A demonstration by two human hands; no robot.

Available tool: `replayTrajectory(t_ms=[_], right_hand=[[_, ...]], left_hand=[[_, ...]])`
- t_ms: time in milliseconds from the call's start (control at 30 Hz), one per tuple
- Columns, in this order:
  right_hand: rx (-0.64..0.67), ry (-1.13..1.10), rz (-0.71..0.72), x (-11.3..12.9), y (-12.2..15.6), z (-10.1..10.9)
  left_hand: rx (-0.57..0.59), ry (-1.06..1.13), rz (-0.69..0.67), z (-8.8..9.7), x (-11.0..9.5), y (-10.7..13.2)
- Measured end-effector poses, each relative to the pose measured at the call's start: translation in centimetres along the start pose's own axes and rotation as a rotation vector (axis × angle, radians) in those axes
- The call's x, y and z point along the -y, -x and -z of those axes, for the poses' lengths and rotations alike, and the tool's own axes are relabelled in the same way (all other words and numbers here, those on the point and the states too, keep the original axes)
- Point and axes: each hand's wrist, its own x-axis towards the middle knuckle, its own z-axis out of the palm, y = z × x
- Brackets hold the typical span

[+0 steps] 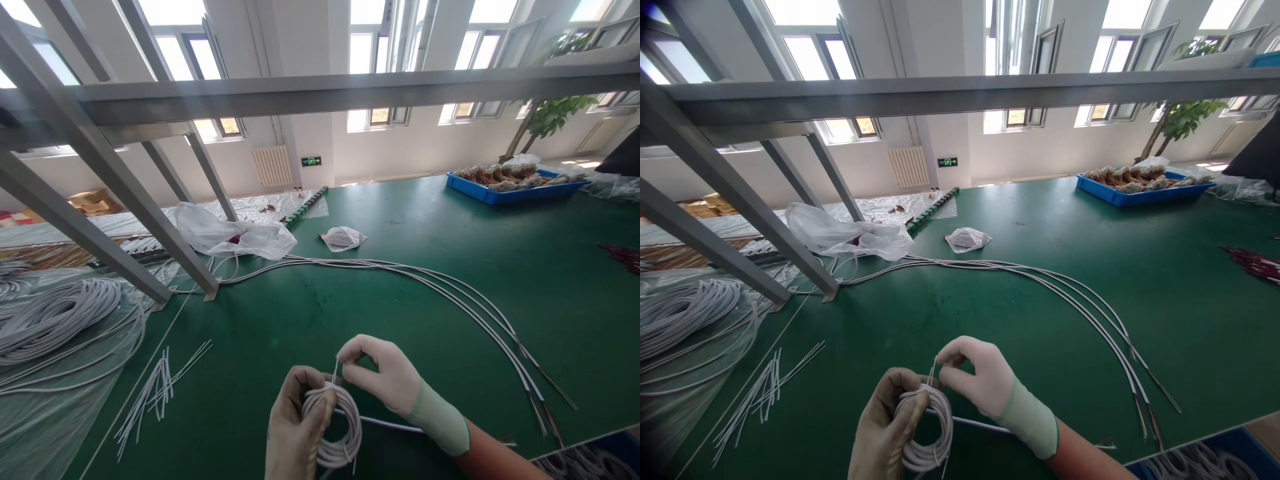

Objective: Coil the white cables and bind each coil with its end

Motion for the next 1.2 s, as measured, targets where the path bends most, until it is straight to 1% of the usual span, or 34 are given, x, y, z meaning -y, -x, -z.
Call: replayTrajectory(t_ms=[67, 133, 267, 367, 433, 567, 633, 700, 733, 833, 867, 900, 1000, 1067, 1133, 1200], right_hand=[[0.015, -0.010, -0.003, -0.1, 0.0, 0.0], [0.045, -0.020, 0.023, -0.2, 0.0, -0.1], [0.040, 0.049, 0.084, -0.1, 0.5, -0.3], [-0.026, 0.158, 0.097, 0.1, 0.6, -0.3], [-0.064, 0.179, 0.074, 0.2, 0.4, -0.2], [0.019, 0.096, 0.054, 0.4, 0.2, -0.1], [0.020, 0.089, 0.071, 0.5, 0.3, -0.2], [0.004, 0.139, 0.145, 0.5, 0.6, -0.1], [0.007, 0.210, 0.223, 0.6, 0.7, 0.1], [0.071, 0.570, 0.530, 0.8, 0.7, 0.8], [0.110, 0.687, 0.605, 0.9, 0.6, 1.0], [0.146, 0.778, 0.646, 1.0, 0.5, 1.3], [0.205, 0.944, 0.651, 1.1, -0.1, 1.8], [0.214, 1.016, 0.694, 0.8, -0.5, 2.0], [0.247, 1.054, 0.757, 0.6, -0.8, 2.1], [0.307, 1.051, 0.754, 0.4, -1.1, 2.2]], left_hand=[[0.017, 0.020, 0.013, 0.1, 0.1, 0.0], [0.029, 0.033, 0.020, 0.1, 0.4, -0.1], [0.027, 0.043, 0.023, 0.4, 0.6, -0.3], [0.046, 0.037, 0.030, 0.4, 0.6, -0.4], [0.054, 0.034, 0.038, 0.3, 0.6, -0.3], [0.068, 0.048, 0.036, 0.2, 0.7, -0.2], [0.074, 0.068, 0.042, 0.2, 0.9, -0.3], [0.085, 0.072, 0.048, 0.4, 1.0, -0.5], [0.095, 0.066, 0.048, 0.5, 1.0, -0.6], [0.145, 0.030, 0.069, 0.7, 1.0, -0.8], [0.167, 0.020, 0.077, 0.7, 1.0, -0.9], [0.191, 0.013, 0.085, 0.8, 0.9, -1.0], [0.267, -0.009, 0.105, 1.2, 0.7, -1.2], [0.309, -0.051, 0.114, 1.4, 0.4, -1.2], [0.351, -0.101, 0.114, 1.5, -0.1, -1.2], [0.384, -0.140, 0.101, 1.5, -0.7, -1.1]])
